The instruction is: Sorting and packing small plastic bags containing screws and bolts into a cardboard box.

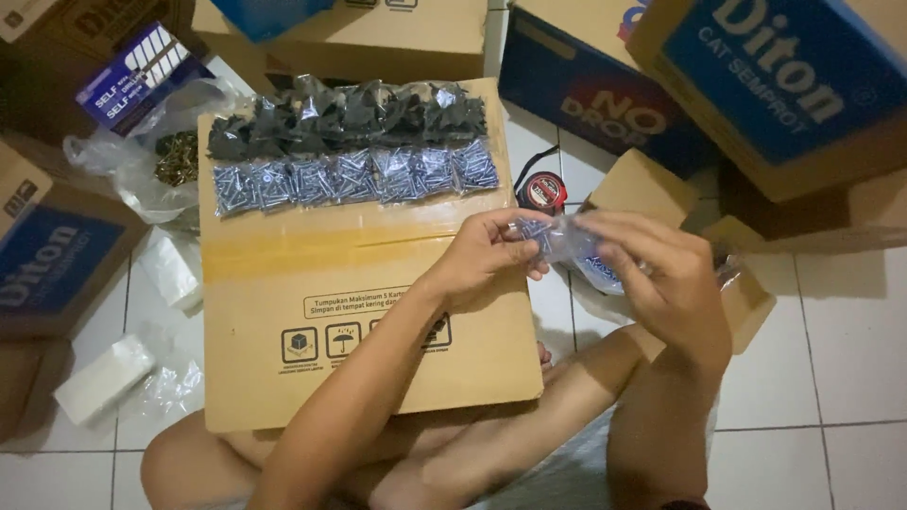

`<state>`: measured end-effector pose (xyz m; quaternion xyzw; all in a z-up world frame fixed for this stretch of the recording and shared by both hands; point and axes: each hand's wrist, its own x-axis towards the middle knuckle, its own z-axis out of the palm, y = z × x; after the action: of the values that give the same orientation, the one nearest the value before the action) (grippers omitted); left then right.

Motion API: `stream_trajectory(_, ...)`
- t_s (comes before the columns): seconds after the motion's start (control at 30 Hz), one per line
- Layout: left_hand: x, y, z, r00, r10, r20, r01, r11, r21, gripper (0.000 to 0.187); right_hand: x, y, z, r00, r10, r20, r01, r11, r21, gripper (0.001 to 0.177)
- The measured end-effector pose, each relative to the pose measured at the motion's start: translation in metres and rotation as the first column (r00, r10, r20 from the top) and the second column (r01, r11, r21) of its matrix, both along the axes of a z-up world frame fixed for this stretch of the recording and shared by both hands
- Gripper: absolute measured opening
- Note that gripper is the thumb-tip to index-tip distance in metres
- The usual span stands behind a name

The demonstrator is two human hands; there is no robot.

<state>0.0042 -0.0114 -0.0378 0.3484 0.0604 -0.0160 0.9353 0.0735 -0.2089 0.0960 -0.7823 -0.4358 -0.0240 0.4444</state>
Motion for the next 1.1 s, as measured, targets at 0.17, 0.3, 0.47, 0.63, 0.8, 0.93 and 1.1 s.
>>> stream_trajectory(0.17, -0.002, 0.001, 0.004, 0.995, -0.097, 0.014, 0.098, 0.994, -0.052, 0.053, -0.003, 0.005, 0.001, 0.997, 0.037, 0.066, -0.033, 0.998, -0.051, 0.005)
stream_trajectory(0.3, 0.0, 0.006, 0.008, 0.99, -0.14, 0.011, 0.14, 0.99, -0.017, 0.056, -0.008, 0.011, -0.005, 0.99, -0.072, 0.118, 0.069, 0.997, 0.031, 0.007)
stream_trajectory(0.47, -0.003, 0.004, 0.016, 0.969, -0.248, 0.008, 0.248, 0.968, -0.042, 0.052, -0.01, 0.014, -0.008, 0.963, -0.103, 0.25, 0.101, 0.995, 0.02, 0.01)
stream_trajectory(0.63, -0.005, 0.001, 0.013, 0.969, -0.245, -0.032, 0.243, 0.969, -0.044, 0.053, -0.015, 0.017, -0.001, 0.953, -0.079, 0.291, 0.094, 0.995, -0.039, 0.009)
stream_trajectory(0.8, -0.006, 0.002, 0.01, 0.978, -0.208, -0.021, 0.206, 0.976, -0.07, 0.051, -0.02, 0.024, 0.004, 0.961, -0.073, 0.267, 0.077, 0.997, -0.004, 0.013)
stream_trajectory(0.93, -0.002, 0.006, -0.005, 0.988, -0.15, 0.02, 0.151, 0.98, -0.125, 0.05, -0.017, 0.021, 0.004, 0.97, -0.06, 0.235, 0.06, 0.998, 0.009, 0.012)
stream_trajectory(1.1, 0.003, 0.004, -0.002, 0.998, -0.036, 0.051, 0.038, 0.998, -0.04, 0.051, -0.014, 0.013, 0.008, 0.983, -0.008, 0.184, 0.019, 0.998, -0.057, 0.012)
